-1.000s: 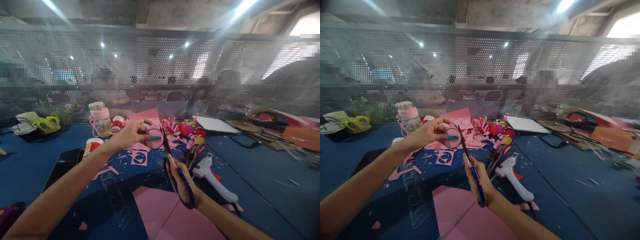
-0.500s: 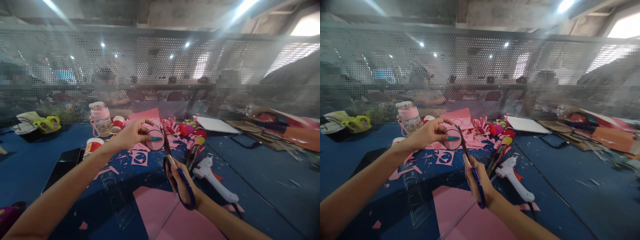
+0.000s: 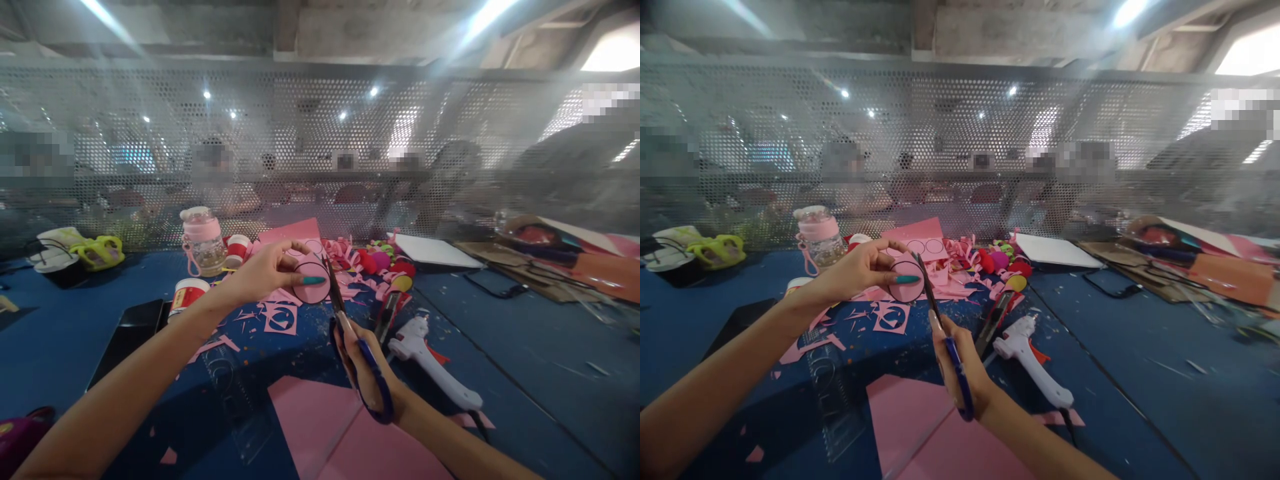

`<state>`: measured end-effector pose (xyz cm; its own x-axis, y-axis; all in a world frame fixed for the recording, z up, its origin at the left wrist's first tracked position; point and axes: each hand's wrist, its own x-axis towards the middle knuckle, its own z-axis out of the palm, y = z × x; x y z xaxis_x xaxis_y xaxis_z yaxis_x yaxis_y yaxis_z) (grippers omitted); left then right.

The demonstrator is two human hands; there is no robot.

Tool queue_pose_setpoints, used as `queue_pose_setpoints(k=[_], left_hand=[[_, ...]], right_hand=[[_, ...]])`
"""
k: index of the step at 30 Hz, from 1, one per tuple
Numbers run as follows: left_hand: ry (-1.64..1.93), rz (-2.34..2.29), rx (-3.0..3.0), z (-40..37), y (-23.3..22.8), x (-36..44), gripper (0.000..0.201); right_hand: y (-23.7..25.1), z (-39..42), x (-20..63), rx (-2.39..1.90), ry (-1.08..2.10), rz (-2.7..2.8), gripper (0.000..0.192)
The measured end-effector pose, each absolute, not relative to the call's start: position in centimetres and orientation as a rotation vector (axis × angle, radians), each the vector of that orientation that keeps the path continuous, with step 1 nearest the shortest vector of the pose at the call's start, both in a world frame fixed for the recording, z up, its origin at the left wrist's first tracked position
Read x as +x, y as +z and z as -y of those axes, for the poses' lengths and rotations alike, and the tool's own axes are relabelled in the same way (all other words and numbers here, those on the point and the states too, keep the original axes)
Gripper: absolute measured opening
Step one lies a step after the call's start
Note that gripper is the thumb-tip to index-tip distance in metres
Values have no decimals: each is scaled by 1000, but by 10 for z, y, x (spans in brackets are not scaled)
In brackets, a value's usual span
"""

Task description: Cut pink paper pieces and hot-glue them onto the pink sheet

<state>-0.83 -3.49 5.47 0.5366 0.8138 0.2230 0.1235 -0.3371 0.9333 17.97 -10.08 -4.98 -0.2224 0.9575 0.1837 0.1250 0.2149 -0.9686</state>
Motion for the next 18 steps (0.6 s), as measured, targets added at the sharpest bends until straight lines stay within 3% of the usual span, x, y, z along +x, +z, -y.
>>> queue_pose_setpoints(k=[18], left_hand=[[828, -761, 1780, 31, 57, -13, 44]], right_hand=[[-53, 98, 184, -1090, 1097, 1650, 38]])
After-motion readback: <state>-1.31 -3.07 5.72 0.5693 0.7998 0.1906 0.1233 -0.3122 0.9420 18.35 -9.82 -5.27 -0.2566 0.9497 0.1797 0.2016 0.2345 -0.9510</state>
